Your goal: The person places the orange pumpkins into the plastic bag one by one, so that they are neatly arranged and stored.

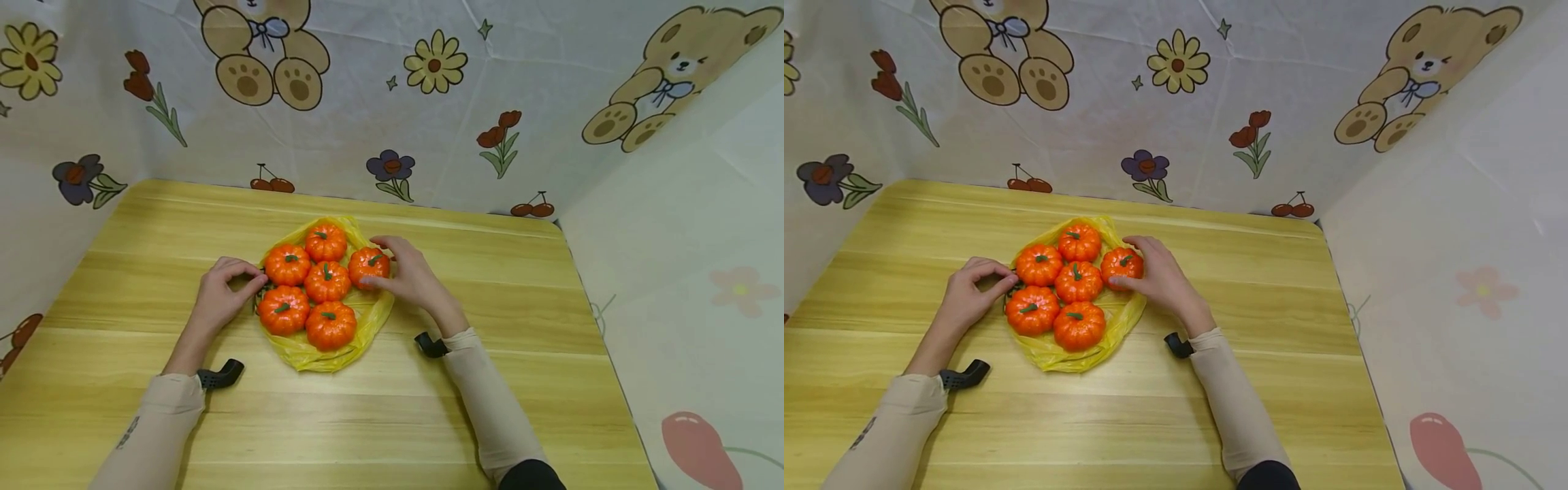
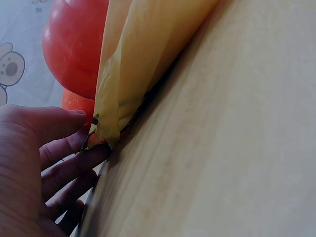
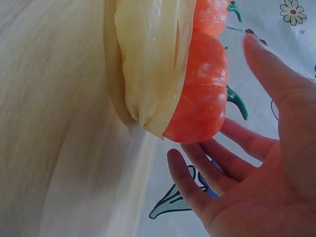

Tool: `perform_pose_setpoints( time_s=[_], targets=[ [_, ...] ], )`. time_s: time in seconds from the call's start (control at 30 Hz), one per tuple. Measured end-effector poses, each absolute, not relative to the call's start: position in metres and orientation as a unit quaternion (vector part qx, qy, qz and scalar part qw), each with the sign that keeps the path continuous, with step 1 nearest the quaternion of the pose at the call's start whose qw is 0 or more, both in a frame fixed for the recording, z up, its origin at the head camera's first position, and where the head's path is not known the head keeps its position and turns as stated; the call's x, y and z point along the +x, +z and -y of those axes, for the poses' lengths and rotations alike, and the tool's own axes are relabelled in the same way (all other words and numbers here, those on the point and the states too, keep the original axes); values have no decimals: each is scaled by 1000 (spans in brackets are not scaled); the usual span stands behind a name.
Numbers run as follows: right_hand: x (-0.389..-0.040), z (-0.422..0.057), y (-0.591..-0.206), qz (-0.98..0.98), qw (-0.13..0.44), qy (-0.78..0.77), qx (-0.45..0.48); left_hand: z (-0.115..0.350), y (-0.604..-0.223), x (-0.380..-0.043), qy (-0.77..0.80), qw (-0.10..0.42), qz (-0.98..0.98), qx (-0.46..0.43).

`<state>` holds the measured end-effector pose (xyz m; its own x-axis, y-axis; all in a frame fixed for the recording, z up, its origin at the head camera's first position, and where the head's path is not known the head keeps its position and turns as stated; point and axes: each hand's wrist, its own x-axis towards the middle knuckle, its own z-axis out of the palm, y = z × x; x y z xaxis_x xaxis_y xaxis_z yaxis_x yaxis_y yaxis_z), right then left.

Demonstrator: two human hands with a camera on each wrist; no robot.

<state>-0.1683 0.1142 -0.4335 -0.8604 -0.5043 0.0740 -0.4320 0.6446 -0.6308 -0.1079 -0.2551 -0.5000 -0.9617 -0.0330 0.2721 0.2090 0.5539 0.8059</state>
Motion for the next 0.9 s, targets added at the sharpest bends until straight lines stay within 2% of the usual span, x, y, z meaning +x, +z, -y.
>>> perform_pose_setpoints(
  time_s=[0.7,0.8,0.9],
  targets=[
    [-174,-130,-429,-904,33,-362,-224,254,-500,-106,-464,137,874,-46],
    [-174,-133,-428,-911,52,-350,-212,254,-500,-106,-465,139,873,-48],
    [-175,-138,-428,-915,97,-333,-205,254,-500,-107,-464,138,874,-50]
  ],
)
